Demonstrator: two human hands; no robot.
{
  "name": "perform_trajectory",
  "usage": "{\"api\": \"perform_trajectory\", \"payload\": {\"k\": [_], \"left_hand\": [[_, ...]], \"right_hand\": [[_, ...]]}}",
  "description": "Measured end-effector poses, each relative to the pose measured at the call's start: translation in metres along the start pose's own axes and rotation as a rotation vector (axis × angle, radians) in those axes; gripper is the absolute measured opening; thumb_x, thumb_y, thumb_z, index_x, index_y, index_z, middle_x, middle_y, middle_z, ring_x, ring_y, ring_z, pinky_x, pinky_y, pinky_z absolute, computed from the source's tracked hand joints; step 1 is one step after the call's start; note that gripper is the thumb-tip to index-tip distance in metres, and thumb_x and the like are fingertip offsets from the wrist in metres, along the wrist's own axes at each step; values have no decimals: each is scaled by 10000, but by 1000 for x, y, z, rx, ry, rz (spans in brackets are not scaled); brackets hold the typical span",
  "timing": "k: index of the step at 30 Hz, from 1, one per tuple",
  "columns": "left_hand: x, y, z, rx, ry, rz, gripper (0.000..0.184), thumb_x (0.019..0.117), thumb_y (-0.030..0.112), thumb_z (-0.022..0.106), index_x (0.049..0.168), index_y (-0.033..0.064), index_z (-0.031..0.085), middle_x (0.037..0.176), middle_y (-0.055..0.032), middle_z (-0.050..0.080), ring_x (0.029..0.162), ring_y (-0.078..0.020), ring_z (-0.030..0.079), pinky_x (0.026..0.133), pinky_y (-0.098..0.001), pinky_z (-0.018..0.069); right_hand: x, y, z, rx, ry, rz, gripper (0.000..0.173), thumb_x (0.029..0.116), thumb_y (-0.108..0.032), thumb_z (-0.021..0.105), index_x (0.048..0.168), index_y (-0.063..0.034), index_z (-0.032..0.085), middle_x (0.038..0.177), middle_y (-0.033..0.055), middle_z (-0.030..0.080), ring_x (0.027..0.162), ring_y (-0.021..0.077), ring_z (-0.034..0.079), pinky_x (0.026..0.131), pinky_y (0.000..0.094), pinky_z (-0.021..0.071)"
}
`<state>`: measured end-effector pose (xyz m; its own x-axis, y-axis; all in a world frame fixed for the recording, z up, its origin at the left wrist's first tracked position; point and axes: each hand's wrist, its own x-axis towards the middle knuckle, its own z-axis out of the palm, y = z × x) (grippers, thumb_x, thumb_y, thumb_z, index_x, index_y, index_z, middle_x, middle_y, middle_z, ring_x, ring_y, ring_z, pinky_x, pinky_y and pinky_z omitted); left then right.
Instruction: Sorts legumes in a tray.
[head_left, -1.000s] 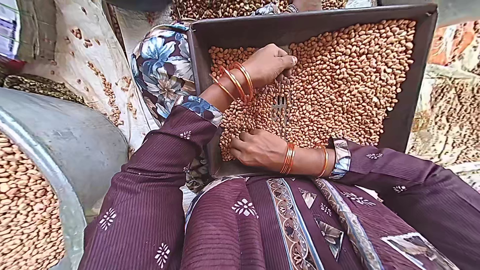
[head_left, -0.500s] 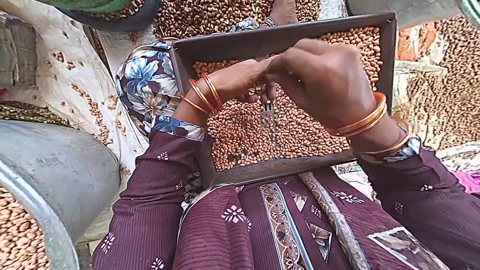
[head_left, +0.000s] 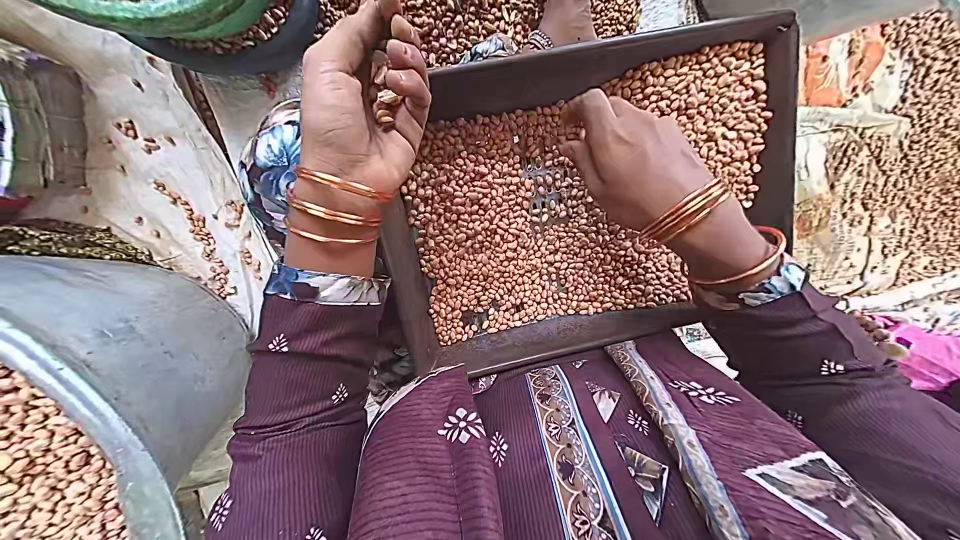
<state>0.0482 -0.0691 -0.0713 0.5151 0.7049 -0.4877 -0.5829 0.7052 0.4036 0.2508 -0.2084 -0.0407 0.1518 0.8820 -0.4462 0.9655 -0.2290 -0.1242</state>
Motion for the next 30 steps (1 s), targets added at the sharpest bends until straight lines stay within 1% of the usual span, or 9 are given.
{"api": "perform_trajectory", "payload": {"k": [3,5,8,12,14,16,19,23,30], "left_hand": [[-14,5,-7,292,-64,8,329,1131,225,314,906,156,544,753,40,537,529,-2,464,482,-99,417],[-17,4,-10,509,-126,21,402,1143,291,254,838,205,500,680,84,484,480,5,384,432,-116,332],[-20,-5,-12,858,-181,121,470,1138,308,315,708,221,481,572,115,451,450,0,356,419,-159,287],[-23,-2,-20,1587,-232,310,407,1091,382,475,755,212,628,585,168,484,484,46,412,486,-181,345],[-27,2,-19,1944,-171,304,419,1083,435,471,839,155,665,660,75,514,579,-43,471,597,-303,381],[-27,-2,-16,2120,-138,280,402,1092,370,471,924,57,661,766,-93,609,720,-241,599,684,-480,439],[-27,-12,-5,2254,-47,126,332,1099,263,473,1193,-15,628,1017,-276,686,1003,-478,675,850,-659,493],[-26,-24,6,2372,124,46,312,1088,198,474,1299,-22,543,1067,-326,663,1046,-543,653,838,-672,503],[-27,-32,11,2497,103,-144,318,1064,151,510,1303,-56,539,1086,-348,654,1060,-556,646,818,-690,502]], "right_hand": [[-13,-4,17,-82,-331,95,415,1087,-371,498,1244,13,487,1055,259,629,912,469,686,726,603,548],[-25,-9,31,107,-405,-199,314,1059,-293,565,1230,-32,529,1044,162,637,864,335,697,731,510,577],[-28,-14,33,360,-193,-544,207,1024,-189,559,1191,-67,568,1044,87,640,826,223,670,696,430,567],[-16,-4,20,232,62,-502,119,1010,-81,588,1092,-31,657,1018,165,654,808,322,691,661,480,559],[-13,2,26,233,27,-555,116,997,-102,619,1049,-44,704,970,148,669,803,306,692,689,472,565],[-11,2,39,253,-26,-606,127,989,-123,636,1066,-70,723,978,133,663,801,289,683,687,460,561],[-13,-6,59,240,29,-641,114,982,-82,631,1052,-40,710,987,170,647,818,322,684,669,450,571],[-9,-11,66,241,80,-639,82,971,-58,633,1000,-7,690,951,186,633,822,347,677,676,454,567],[-1,3,60,344,-60,-540,150,938,-157,712,1018,-44,654,944,115,656,827,279,674,716,466,542]]}}
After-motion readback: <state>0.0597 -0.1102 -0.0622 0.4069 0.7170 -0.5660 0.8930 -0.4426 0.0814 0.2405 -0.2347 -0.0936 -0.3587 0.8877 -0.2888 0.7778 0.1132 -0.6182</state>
